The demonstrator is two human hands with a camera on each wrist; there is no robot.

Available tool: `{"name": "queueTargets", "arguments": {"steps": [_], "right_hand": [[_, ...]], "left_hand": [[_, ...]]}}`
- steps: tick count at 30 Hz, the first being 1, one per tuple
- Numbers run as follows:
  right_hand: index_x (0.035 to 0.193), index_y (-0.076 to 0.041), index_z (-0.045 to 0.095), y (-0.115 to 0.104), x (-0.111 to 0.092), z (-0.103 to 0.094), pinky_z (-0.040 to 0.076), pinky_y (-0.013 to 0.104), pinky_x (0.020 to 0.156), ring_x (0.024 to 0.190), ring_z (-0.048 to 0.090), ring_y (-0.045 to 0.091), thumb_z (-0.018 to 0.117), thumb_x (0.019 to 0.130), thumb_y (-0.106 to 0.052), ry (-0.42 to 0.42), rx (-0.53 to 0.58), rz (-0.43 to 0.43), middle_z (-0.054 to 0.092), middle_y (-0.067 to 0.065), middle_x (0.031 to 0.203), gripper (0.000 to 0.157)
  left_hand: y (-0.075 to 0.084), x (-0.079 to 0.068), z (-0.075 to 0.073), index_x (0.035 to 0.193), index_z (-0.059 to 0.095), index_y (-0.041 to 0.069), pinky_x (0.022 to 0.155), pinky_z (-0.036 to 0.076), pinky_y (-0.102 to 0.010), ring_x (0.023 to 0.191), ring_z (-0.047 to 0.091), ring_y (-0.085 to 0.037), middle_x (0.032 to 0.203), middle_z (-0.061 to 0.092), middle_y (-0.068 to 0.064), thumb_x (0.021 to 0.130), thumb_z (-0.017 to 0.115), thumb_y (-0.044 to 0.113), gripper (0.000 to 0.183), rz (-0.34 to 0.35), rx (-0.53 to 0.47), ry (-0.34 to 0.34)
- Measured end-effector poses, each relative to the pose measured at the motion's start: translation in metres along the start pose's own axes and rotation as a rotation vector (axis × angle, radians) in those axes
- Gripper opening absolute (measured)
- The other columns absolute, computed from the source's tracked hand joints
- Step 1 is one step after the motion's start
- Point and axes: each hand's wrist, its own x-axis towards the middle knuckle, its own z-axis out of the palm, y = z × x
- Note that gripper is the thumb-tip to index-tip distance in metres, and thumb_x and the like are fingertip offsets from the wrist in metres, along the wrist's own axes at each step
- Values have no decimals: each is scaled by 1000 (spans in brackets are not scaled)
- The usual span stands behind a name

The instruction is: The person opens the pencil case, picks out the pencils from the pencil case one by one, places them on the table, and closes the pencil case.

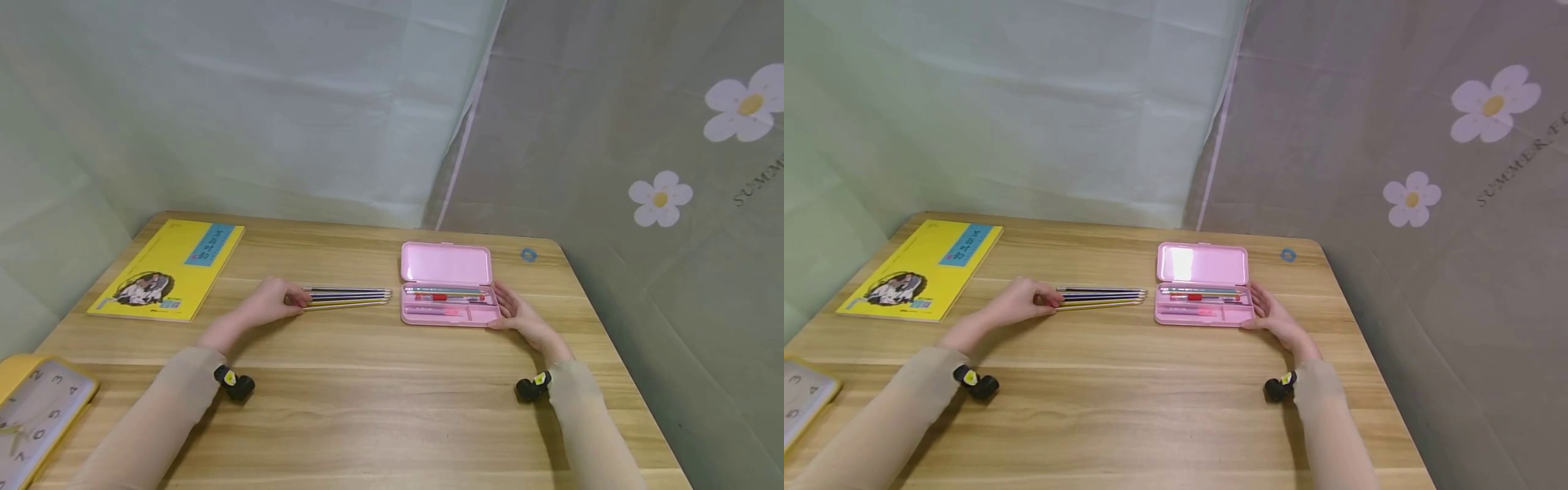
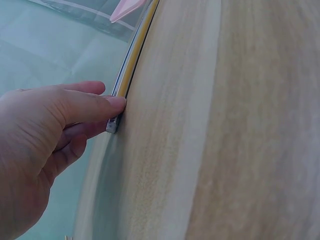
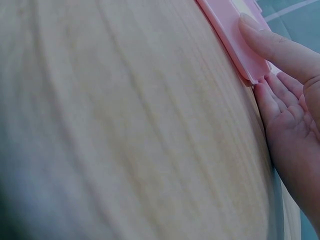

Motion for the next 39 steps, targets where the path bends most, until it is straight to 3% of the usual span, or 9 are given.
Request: {"name": "queueTargets", "arguments": {"steps": [15, 24, 27, 34, 39], "right_hand": [[155, 0, 1, -2, -1, 1, 14, 35, 123, 151, 4, 35, 67, 84, 7, 6, -11, 6, 5, 20, 164, 98], [155, 0, 1, -3, -2, 2, 23, 20, 119, 151, 4, 36, 68, 83, 5, 6, -16, -3, 5, 22, 163, 99], [155, 1, 1, -4, -2, 2, 23, 22, 119, 151, 4, 37, 68, 83, 5, 6, -21, -4, 5, 23, 163, 99], [155, 1, 1, -4, -1, 3, 12, 39, 123, 151, 3, 36, 68, 83, 6, 6, -24, -1, 5, 22, 163, 98], [155, 0, 1, -3, -1, 2, 16, 34, 123, 151, 5, 36, 68, 83, 5, 7, -22, 7, 5, 21, 163, 98]], "left_hand": [[1, 0, -1, 99, 74, -2, 72, 59, -29, 78, 71, -17, 84, 75, -6, 78, 76, -3, 21, -8, -24, -4], [3, 1, -2, 100, 74, -2, 72, 58, -27, 78, 70, -17, 86, 75, -7, 78, 76, -1, 22, -8, -26, -6], [7, 3, -4, 101, 74, -3, 71, 58, -28, 78, 70, -18, 86, 75, -9, 78, 77, -1, 23, -17, -21, -8], [23, 18, -8, 105, 73, -3, 70, 57, -32, 80, 69, -19, 87, 75, -9, 81, 73, 0, 24, -36, -17, 24], [36, 38, -6, 111, 71, -2, 75, 58, -40, 83, 70, -24, 90, 75, -10, 85, 71, 2, 27, 24, 5, 52]]}}
